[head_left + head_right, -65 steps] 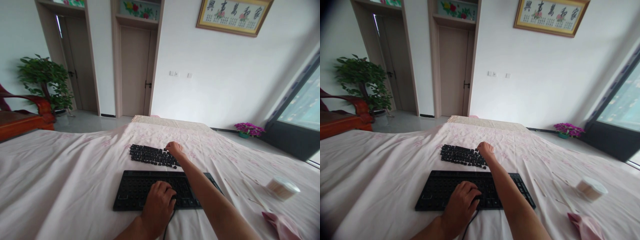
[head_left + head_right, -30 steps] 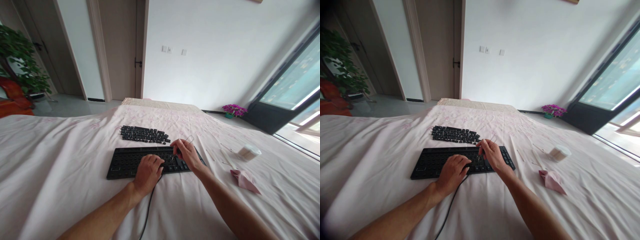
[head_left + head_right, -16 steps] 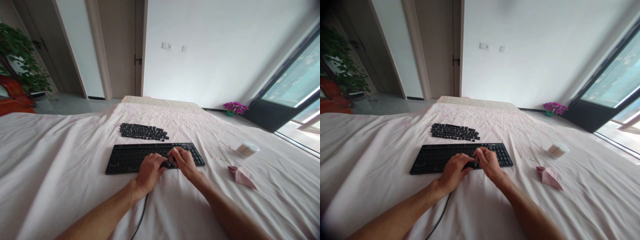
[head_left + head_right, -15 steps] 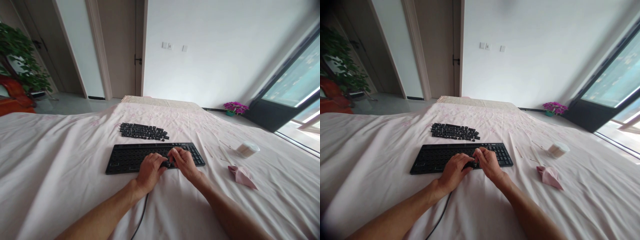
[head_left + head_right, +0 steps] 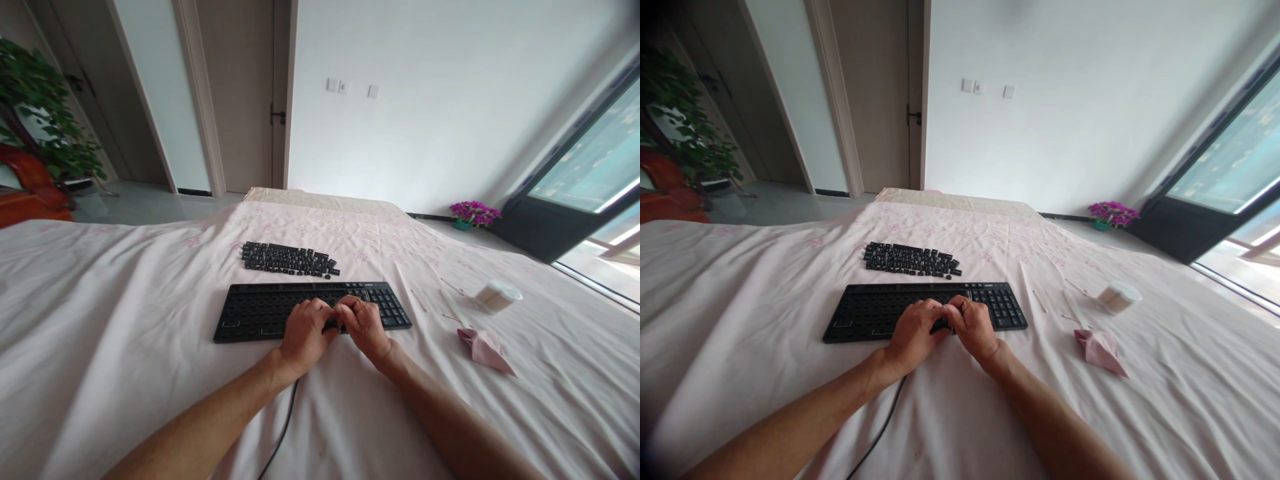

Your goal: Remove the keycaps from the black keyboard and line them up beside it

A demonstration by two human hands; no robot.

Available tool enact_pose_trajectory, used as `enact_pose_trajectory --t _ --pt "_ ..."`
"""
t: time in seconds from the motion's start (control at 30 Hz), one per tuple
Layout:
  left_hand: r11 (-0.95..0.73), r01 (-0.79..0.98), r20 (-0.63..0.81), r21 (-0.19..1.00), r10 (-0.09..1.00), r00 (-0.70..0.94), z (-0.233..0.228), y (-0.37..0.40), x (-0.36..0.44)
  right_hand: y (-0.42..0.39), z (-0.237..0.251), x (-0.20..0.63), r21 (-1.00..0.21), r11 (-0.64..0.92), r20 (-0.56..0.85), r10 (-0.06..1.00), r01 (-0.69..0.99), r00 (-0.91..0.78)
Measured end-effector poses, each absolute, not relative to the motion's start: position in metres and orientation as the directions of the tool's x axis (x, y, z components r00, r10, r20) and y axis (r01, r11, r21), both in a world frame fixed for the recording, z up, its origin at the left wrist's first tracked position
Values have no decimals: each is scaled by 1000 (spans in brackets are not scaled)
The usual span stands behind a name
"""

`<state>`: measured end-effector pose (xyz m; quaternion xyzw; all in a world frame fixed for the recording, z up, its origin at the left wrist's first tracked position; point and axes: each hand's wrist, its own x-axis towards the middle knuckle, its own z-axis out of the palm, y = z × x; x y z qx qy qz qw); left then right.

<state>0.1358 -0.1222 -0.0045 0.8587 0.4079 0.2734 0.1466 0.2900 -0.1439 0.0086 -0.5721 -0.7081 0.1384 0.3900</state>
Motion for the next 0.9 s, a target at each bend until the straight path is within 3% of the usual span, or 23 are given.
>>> enact_pose_trajectory --t 0.23,0.33,0.5,0.73,0.9 --pt "-620 603 361 502 784 505 -9 -119 144 -148 -3 289 -540 476 456 859 694 -235" --pt "-621 601 374 503 783 497 -11 -119 145 -144 -7 288 -638 384 430 897 667 -104" --pt "-632 599 387 492 775 500 -9 -121 147 -138 -11 286 -813 318 433 890 487 141" --pt "-657 532 427 535 753 500 -7 -126 145 -141 -2 277 -847 320 464 836 425 294" --pt "-631 431 423 645 764 487 -12 -122 142 -141 -1 278 -829 360 483 847 428 222"
